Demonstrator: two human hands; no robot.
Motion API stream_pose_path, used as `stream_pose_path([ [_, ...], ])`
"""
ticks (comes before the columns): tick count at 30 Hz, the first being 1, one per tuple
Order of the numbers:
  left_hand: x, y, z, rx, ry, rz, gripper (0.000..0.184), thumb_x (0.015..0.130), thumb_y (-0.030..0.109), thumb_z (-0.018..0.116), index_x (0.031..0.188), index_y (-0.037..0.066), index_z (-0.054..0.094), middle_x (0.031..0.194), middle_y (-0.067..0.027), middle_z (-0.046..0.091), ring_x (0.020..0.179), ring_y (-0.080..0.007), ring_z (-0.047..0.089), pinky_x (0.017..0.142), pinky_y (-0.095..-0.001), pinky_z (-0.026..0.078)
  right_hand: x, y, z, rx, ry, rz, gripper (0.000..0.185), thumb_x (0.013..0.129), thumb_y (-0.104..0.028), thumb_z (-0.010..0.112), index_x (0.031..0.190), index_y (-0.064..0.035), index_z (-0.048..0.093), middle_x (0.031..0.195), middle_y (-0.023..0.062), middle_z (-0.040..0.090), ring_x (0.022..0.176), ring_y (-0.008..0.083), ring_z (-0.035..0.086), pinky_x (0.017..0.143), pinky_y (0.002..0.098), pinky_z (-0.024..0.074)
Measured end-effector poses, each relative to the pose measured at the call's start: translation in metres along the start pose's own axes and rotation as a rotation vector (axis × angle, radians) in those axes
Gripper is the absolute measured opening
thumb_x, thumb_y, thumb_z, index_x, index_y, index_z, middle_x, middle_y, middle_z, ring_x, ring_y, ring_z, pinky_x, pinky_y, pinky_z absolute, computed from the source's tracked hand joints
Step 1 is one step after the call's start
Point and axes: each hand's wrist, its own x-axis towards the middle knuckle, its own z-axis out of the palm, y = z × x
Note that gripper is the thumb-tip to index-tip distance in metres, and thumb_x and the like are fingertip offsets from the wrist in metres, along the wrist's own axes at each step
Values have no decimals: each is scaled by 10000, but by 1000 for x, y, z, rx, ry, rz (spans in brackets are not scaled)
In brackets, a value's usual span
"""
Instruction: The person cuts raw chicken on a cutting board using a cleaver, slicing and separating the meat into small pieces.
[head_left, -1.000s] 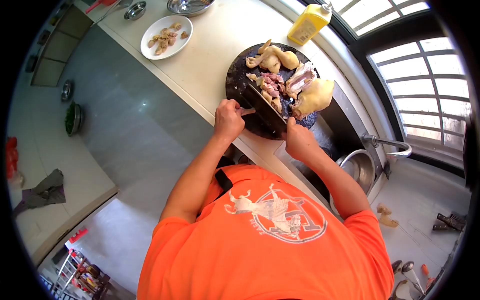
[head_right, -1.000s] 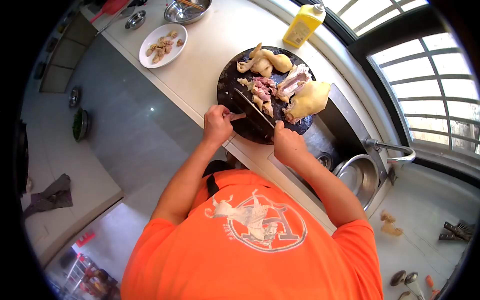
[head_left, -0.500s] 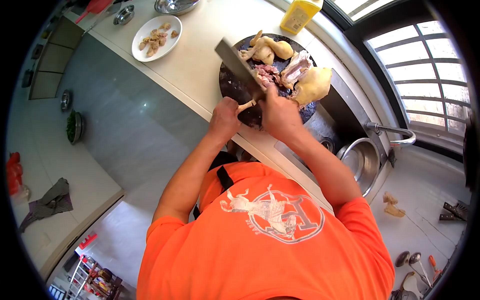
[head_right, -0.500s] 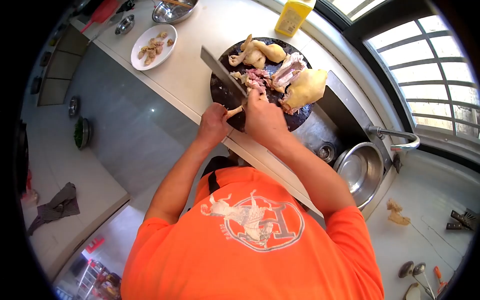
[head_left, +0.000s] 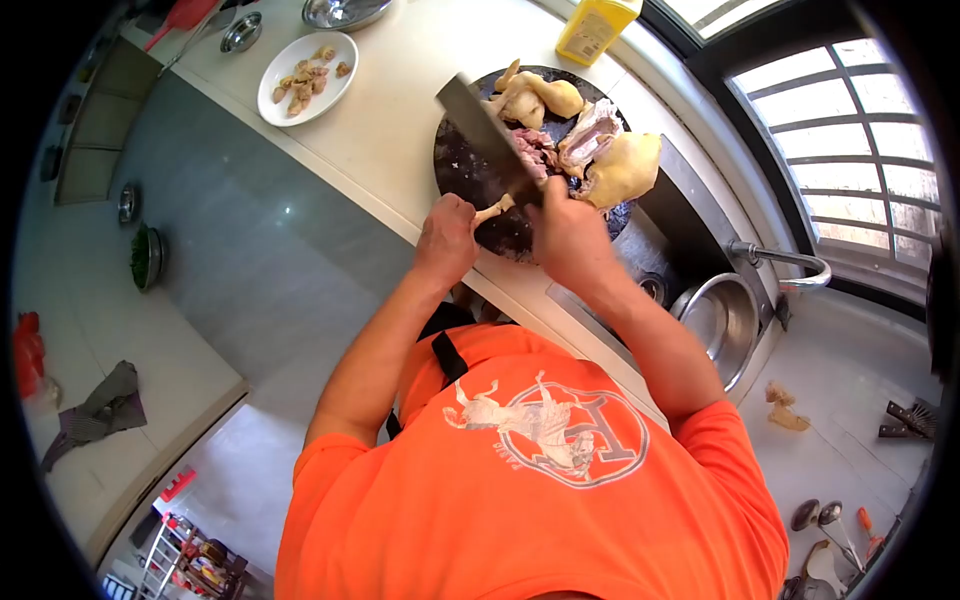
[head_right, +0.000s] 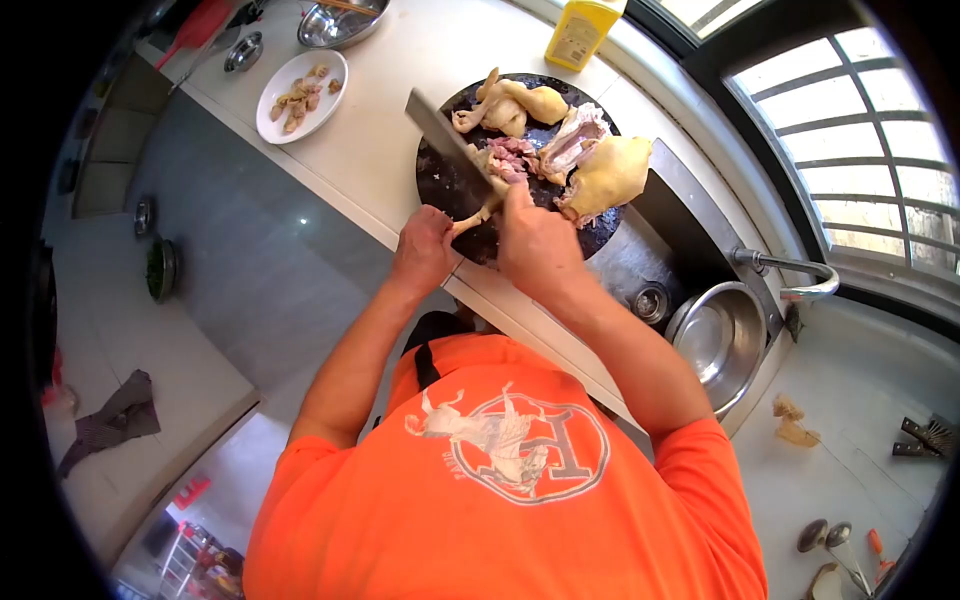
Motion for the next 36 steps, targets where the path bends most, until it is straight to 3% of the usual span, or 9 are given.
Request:
stream_pose_path([
  [5, 1, 2, -4, 28, 54, -39, 57, 814, -33, 697, 866, -31, 676, 876, -198, 633, 831, -419, 638, 750, -490, 527, 14, 12, 32, -44, -166, 12, 238, 851, -6, 604, 1052, 37, 484, 925, 313, 718, 883, 465, 731, 781, 539, 583],
  [12, 14, -9, 12, -355, 121, -349, 91, 848, 12, 740, 908, -35, 690, 884, -170, 712, 737, -257, 704, 700, -377, 557, 10, 49, 19, 51, -102, 84, 275, 982, -170, 610, 1102, 52, 500, 972, 308, 700, 950, 506, 675, 833, 572, 532],
  [15, 19, 1, 23, -231, 63, -391, 127, 837, 33, 775, 920, -26, 699, 845, -151, 717, 717, -221, 698, 679, -349, 553, 3, 51, 12, 52, 3, 74, 258, 984, -162, 593, 1087, 52, 491, 896, 298, 696, 857, 504, 679, 788, 575, 534],
  [19, 17, 5, 25, -234, 81, -344, 113, 789, -11, 737, 877, -41, 674, 832, -202, 682, 776, -372, 688, 716, -436, 541, -1, 28, 8, 73, 54, -12, 245, 979, -144, 577, 1088, 54, 483, 847, 294, 698, 781, 500, 687, 745, 576, 542],
  [22, 15, 5, 31, -169, 137, -295, 130, 799, 22, 771, 904, -33, 717, 806, -168, 696, 705, -286, 688, 680, -374, 546, 10, 26, 30, 43, 2, -19, 250, 975, -158, 598, 1059, 42, 474, 828, 305, 683, 768, 510, 672, 733, 594, 523],
  [27, 15, 3, 32, -181, 148, -268, 68, 795, -23, 699, 860, -41, 696, 846, -219, 670, 765, -381, 672, 727, -431, 540, 20, 26, 20, -6, -7, -60, 271, 973, -168, 613, 1054, 48, 471, 804, 300, 675, 773, 506, 671, 718, 595, 517],
  [28, 14, 3, 33, -180, 159, -257, 61, 798, -26, 693, 857, -40, 695, 848, -222, 670, 768, -382, 672, 727, -434, 539, 19, 21, 11, -29, 61, -111, 241, 927, -79, 585, 1096, 53, 475, 774, 276, 699, 734, 480, 702, 669, 572, 552],
  [31, 14, 8, 31, -259, 137, -314, 32, 802, -34, 682, 833, -43, 683, 851, -228, 671, 788, -392, 674, 726, -459, 535, 11, -5, -20, 159, 284, -161, 277, 906, -65, 619, 1101, 58, 465, 725, 266, 685, 691, 486, 689, 647, 579, 545],
  [36, 14, 5, 33, -125, 207, -214, 28, 804, -18, 701, 813, -31, 679, 815, -229, 668, 755, -406, 655, 707, -459, 535, 42, 19, 30, -40, -135, -34, 230, 870, -43, 605, 1048, 70, 515, 982, 339, 694, 960, 500, 698, 808, 572, 559],
])
